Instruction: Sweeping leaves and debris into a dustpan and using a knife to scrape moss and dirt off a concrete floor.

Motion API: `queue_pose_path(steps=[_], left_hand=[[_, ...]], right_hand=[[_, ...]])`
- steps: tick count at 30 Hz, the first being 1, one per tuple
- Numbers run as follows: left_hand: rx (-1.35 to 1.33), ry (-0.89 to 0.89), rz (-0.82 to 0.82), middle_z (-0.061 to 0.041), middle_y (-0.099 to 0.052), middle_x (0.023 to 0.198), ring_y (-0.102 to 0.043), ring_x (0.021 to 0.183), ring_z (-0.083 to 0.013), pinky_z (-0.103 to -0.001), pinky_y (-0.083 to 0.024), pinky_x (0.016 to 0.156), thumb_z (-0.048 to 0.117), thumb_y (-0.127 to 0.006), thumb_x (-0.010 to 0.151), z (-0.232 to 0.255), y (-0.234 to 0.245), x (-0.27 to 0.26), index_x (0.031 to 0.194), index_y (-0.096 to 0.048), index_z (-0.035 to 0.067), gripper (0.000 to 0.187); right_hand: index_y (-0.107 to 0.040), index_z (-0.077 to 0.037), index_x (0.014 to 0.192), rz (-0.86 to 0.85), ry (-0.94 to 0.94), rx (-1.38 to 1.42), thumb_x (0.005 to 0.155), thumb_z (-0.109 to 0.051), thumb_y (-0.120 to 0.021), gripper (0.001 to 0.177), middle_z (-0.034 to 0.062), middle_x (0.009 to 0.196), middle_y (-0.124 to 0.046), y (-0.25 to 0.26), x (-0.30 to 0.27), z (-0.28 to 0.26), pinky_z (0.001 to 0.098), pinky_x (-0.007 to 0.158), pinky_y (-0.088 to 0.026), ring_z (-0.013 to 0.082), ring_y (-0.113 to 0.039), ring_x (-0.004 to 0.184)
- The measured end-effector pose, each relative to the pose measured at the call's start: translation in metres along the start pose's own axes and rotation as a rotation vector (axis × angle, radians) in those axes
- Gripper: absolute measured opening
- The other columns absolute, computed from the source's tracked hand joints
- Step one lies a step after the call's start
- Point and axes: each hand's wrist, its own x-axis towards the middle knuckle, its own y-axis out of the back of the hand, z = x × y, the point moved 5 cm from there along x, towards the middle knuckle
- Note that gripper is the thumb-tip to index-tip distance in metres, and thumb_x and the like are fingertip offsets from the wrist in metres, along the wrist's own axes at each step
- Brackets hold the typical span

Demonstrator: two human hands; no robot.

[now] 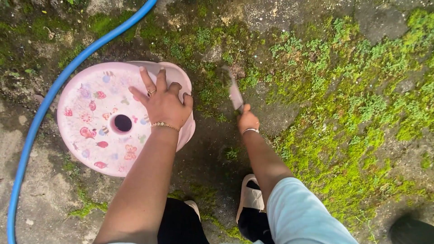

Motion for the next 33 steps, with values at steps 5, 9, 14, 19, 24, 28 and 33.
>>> queue_pose_path(steps=[5, 9, 14, 19, 24, 28, 33], left_hand=[[-0.031, 0.001, -0.02, -0.015, -0.044, 0.158, -0.004, 0.155, -0.0458, -0.08, 0.006, 0.112, 0.038, -0.064, 0.084, 0.005, 0.005, -0.003, 0.1, -0.079, 0.013, 0.033], [-0.031, 0.005, 0.002, -0.015, -0.046, 0.156, -0.004, 0.155, -0.0461, -0.08, 0.005, 0.113, 0.038, -0.064, 0.083, 0.004, 0.007, 0.001, 0.1, -0.079, 0.013, 0.034], [-0.028, -0.003, 0.013, -0.016, -0.046, 0.156, -0.005, 0.155, -0.0463, -0.08, 0.005, 0.113, 0.037, -0.064, 0.082, 0.004, 0.007, 0.0, 0.099, -0.08, 0.013, 0.033], [-0.034, -0.01, 0.038, -0.015, -0.046, 0.155, -0.006, 0.155, -0.0455, -0.081, 0.004, 0.112, 0.038, -0.065, 0.081, 0.002, 0.006, 0.005, 0.1, -0.08, 0.013, 0.035], [-0.084, 0.014, -0.009, -0.015, -0.046, 0.154, -0.005, 0.154, -0.046, -0.081, 0.004, 0.112, 0.036, -0.066, 0.08, 0.005, 0.01, 0.0, 0.097, -0.08, 0.013, 0.032], [-0.039, 0.009, -0.007, -0.015, -0.045, 0.157, -0.005, 0.155, -0.0458, -0.08, 0.004, 0.113, 0.034, -0.065, 0.083, 0.003, 0.009, 0.001, 0.096, -0.079, 0.012, 0.029], [-0.037, -0.003, 0.012, -0.016, -0.046, 0.156, -0.005, 0.154, -0.0465, -0.08, 0.005, 0.111, 0.034, -0.067, 0.079, 0.0, 0.002, 0.002, 0.096, -0.079, 0.012, 0.031]], right_hand=[[-0.042, -0.008, 0.117, 0.012, -0.026, 0.033, 0.093, -0.027, -0.064, 0.038, 0.0263, 0.103, -0.071, -0.006, 0.022, 0.002, 0.0551, 0.086, -0.054, 0.0481, -0.069, 0.097], [-0.041, -0.009, 0.118, -0.078, 0.034, 0.023, 0.089, -0.025, -0.065, 0.041, 0.0269, 0.104, -0.07, -0.013, 0.0, -0.031, 0.0552, 0.087, -0.053, 0.0492, -0.067, 0.098], [-0.043, -0.009, 0.119, -0.116, 0.074, -0.053, 0.094, -0.022, -0.059, 0.032, 0.0266, 0.107, -0.071, -0.016, -0.01, -0.025, 0.0562, 0.088, -0.054, 0.049, -0.068, 0.1], [-0.043, -0.012, 0.121, -0.132, 0.147, -0.167, 0.096, -0.02, -0.056, 0.029, 0.0253, 0.109, -0.071, -0.005, -0.016, -0.012, 0.0585, 0.084, -0.054, 0.0488, -0.069, 0.099], [-0.043, -0.01, 0.12, -0.042, 0.037, 0.012, 0.093, -0.031, -0.064, 0.04, 0.0263, 0.105, -0.072, 0.011, 0.011, -0.012, 0.0586, 0.086, -0.052, 0.0492, -0.068, 0.101], [-0.043, -0.011, 0.12, 0.005, 0.115, 0.032, 0.095, -0.029, -0.062, 0.036, 0.0278, 0.107, -0.072, 0.002, 0.029, -0.046, 0.0563, 0.089, -0.052, 0.0496, -0.067, 0.101], [-0.044, -0.015, 0.129, -0.04, 0.324, -0.102, 0.105, -0.019, -0.048, 0.024, 0.0281, 0.11, -0.071, -0.09, 0.037, -0.008, 0.0576, 0.087, -0.054, 0.0486, -0.069, 0.099]])
